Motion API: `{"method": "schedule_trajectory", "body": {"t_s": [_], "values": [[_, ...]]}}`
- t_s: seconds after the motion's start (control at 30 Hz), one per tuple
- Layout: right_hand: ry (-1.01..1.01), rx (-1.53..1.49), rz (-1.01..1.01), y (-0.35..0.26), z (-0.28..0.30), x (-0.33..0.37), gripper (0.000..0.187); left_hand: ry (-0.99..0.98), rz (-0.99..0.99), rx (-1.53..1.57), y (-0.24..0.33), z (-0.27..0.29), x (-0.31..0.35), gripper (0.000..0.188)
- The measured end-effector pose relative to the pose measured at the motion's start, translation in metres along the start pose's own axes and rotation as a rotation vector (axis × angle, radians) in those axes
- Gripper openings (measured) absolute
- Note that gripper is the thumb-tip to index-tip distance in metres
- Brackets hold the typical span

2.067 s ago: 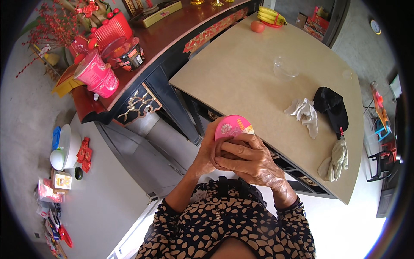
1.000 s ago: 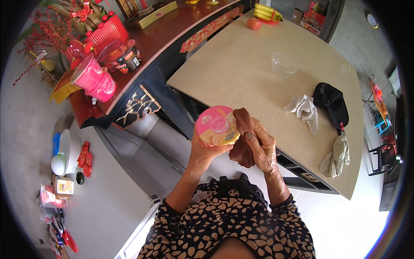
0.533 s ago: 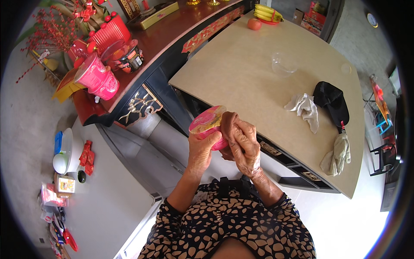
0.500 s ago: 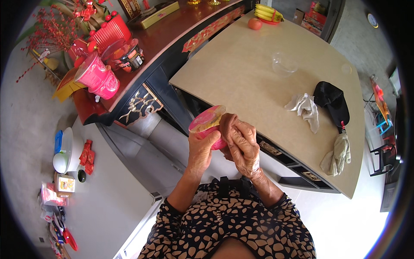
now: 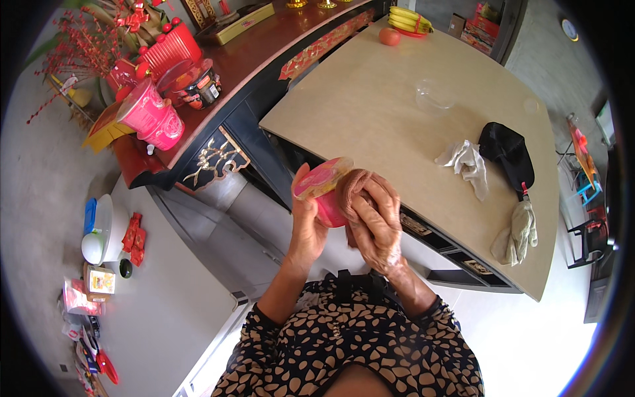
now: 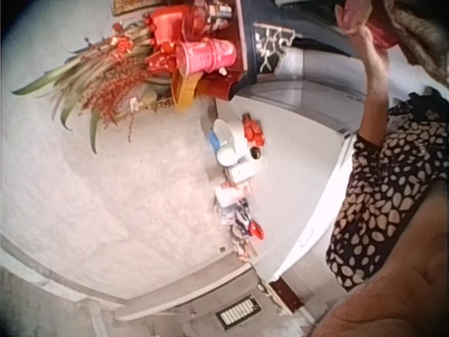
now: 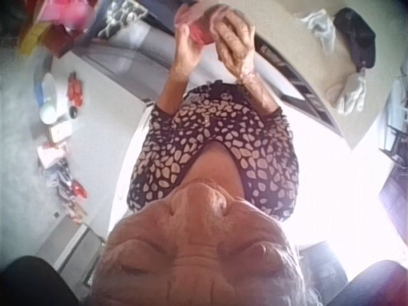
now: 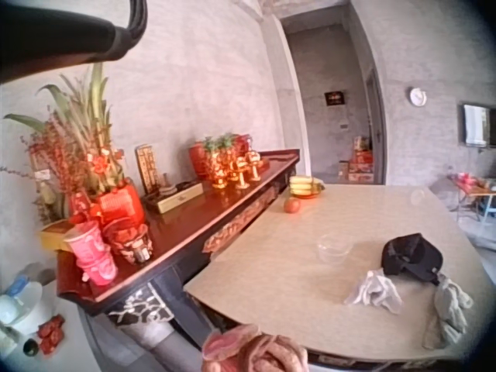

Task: The person wipes the exterior of several small plastic containers and a clear plastic lid using a white tissue and a brown cloth. They handle the items one by one, rotating them to clean all sides, and place the cleaned containers onto a nearby shelf.

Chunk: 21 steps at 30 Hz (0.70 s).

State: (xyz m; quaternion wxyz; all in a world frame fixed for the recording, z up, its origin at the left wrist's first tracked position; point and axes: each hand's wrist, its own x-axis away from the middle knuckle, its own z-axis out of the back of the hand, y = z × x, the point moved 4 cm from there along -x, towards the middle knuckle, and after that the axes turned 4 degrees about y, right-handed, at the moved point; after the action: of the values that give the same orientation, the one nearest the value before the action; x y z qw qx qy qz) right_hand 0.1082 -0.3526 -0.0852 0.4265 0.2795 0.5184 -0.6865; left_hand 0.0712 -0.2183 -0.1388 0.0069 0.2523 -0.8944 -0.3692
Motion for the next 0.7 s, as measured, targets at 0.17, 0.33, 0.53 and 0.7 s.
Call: {"method": "schedule_trajectory", "body": {"t_s": [0.17, 0.33, 0.53, 0.7], "values": [[0.042, -0.316, -0.295, 0.019, 0.001, 0.002, 0.036, 0.004, 0.116, 0.113, 0.010, -0.007, -0.003, 0.067], [-0.106, -0.628, -0.689, 0.026, -0.001, 0.002, 0.036, -0.046, 0.070, 0.068, 0.006, -0.004, -0.009, 0.079], [0.036, -0.236, -0.164, 0.007, -0.012, 0.003, 0.039, 0.005, -0.018, -0.093, 0.009, 0.002, -0.010, 0.080], [0.034, 0.039, 0.156, -0.015, -0.022, 0.013, 0.042, 0.133, -0.005, -0.122, 0.006, 0.013, -0.007, 0.078]]}}
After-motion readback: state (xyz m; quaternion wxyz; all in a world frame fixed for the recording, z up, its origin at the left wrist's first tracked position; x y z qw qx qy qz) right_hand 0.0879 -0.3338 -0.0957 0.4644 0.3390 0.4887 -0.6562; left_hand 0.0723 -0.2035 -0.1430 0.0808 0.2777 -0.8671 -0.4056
